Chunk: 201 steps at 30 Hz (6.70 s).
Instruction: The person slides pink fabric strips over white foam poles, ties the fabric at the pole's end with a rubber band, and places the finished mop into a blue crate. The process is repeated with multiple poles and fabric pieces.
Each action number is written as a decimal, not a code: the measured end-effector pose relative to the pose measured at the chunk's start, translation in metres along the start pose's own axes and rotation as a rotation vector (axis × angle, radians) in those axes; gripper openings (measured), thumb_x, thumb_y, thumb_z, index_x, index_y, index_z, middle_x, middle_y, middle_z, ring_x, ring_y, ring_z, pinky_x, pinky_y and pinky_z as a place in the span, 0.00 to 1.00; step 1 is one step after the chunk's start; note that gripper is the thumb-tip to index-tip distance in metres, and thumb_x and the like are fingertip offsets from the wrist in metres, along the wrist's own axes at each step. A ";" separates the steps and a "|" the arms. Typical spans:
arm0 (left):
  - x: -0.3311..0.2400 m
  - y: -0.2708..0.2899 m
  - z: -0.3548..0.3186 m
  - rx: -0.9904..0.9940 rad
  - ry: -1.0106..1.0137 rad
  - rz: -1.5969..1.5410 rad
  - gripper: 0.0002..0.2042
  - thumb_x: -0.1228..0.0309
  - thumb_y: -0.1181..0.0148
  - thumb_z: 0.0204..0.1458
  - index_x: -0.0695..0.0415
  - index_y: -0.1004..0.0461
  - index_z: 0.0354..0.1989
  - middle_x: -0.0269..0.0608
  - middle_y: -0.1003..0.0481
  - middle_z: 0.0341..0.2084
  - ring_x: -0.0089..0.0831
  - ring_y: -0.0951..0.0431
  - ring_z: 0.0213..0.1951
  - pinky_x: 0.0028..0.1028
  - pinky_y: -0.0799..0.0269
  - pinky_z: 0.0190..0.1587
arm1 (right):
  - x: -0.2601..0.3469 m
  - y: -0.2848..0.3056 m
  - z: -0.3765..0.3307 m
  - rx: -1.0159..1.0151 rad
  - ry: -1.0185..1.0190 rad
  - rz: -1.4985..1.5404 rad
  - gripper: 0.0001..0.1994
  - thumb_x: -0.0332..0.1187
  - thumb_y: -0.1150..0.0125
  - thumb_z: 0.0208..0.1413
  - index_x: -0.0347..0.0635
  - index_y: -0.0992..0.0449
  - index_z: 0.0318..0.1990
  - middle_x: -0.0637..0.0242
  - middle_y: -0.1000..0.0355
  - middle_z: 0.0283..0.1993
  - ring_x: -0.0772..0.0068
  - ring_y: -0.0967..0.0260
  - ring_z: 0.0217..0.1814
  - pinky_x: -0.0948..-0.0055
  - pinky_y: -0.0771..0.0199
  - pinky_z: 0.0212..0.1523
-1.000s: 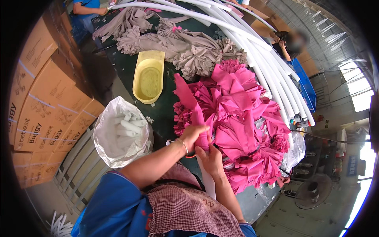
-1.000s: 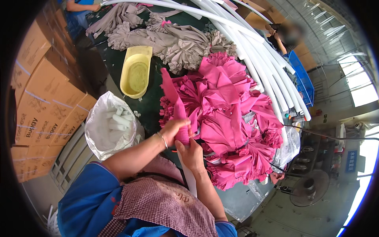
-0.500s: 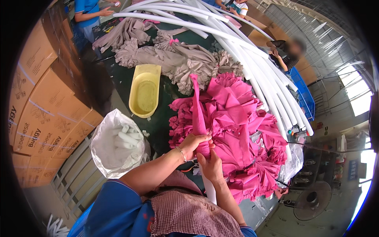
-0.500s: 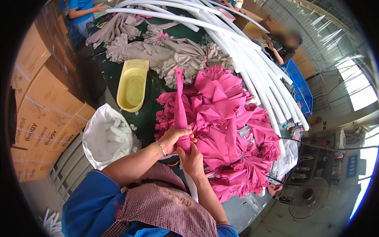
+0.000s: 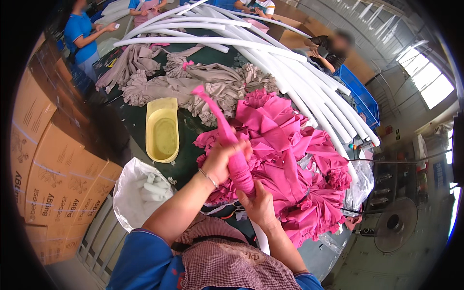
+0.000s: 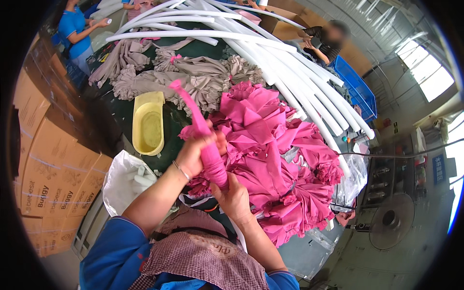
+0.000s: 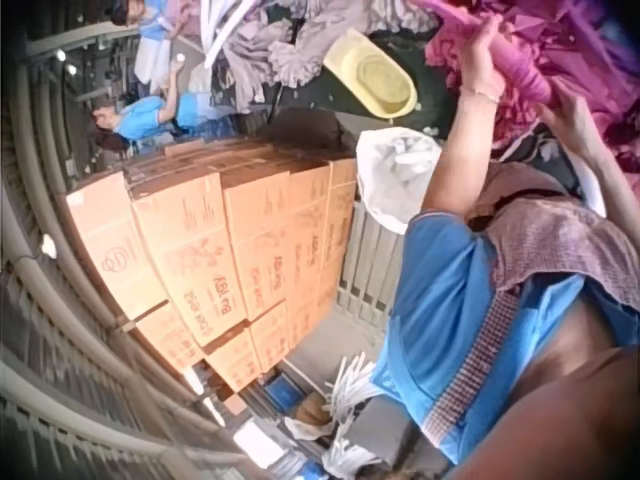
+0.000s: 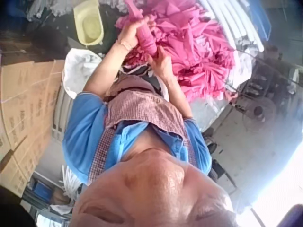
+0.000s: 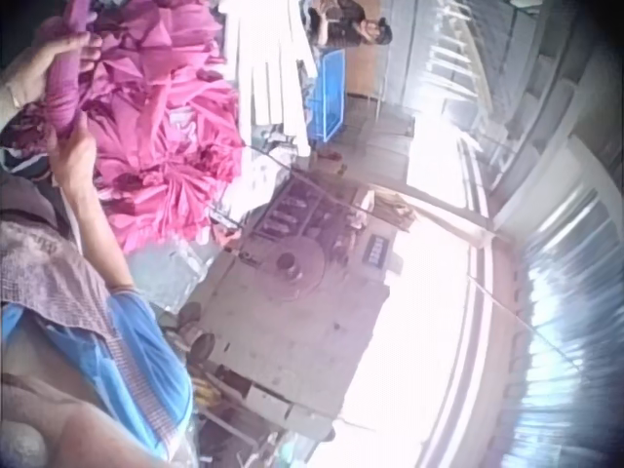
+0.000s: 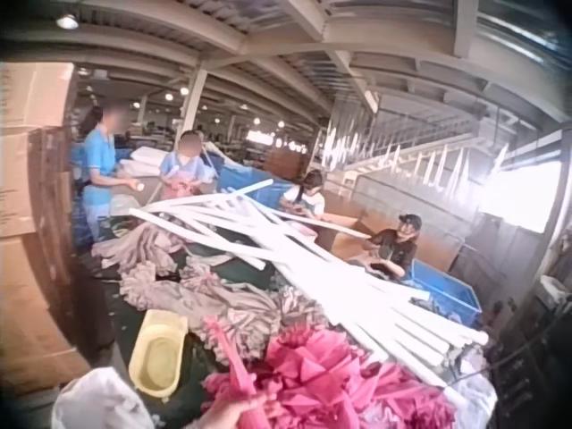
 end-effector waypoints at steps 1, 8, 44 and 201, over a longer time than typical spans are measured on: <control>-0.019 -0.001 0.004 -0.091 -0.094 0.014 0.25 0.74 0.38 0.51 0.60 0.38 0.57 0.44 0.24 0.35 0.39 0.20 0.37 0.37 0.25 0.45 | 0.001 0.001 -0.001 -0.002 0.018 -0.025 0.15 0.34 0.35 0.54 0.33 0.30 0.41 0.53 0.29 0.24 0.65 0.29 0.24 0.67 0.30 0.27; 0.033 -0.017 -0.015 0.099 0.166 0.010 0.27 0.73 0.36 0.50 0.61 0.40 0.58 0.45 0.24 0.36 0.44 0.21 0.43 0.40 0.26 0.48 | -0.007 0.009 0.004 -0.020 -0.077 -0.106 0.14 0.35 0.35 0.54 0.34 0.30 0.40 0.53 0.28 0.25 0.58 0.28 0.25 0.64 0.29 0.27; 0.053 0.003 -0.010 -0.081 0.221 0.122 0.11 0.70 0.39 0.52 0.67 0.24 0.38 0.48 0.20 0.31 0.34 0.18 0.34 0.29 0.25 0.42 | -0.063 -0.012 -0.037 0.417 -0.425 0.587 0.15 0.33 0.30 0.50 0.34 0.24 0.42 0.68 0.24 0.32 0.77 0.27 0.33 0.75 0.25 0.37; 0.150 -0.145 -0.150 1.056 0.118 0.969 0.11 0.71 0.44 0.57 0.60 0.29 0.22 0.25 0.34 0.17 0.12 0.38 0.20 0.18 0.43 0.22 | -0.029 0.160 -0.226 -0.561 -0.086 -0.888 0.19 0.32 0.34 0.26 0.47 0.26 0.34 0.67 0.31 0.31 0.60 0.33 0.36 0.64 0.33 0.39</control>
Point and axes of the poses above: each hand's wrist, its own z-axis towards the middle knuckle, its own y-axis out of the back of the hand, x = y × z, the point moved 8 cm from there along z, towards the middle knuckle
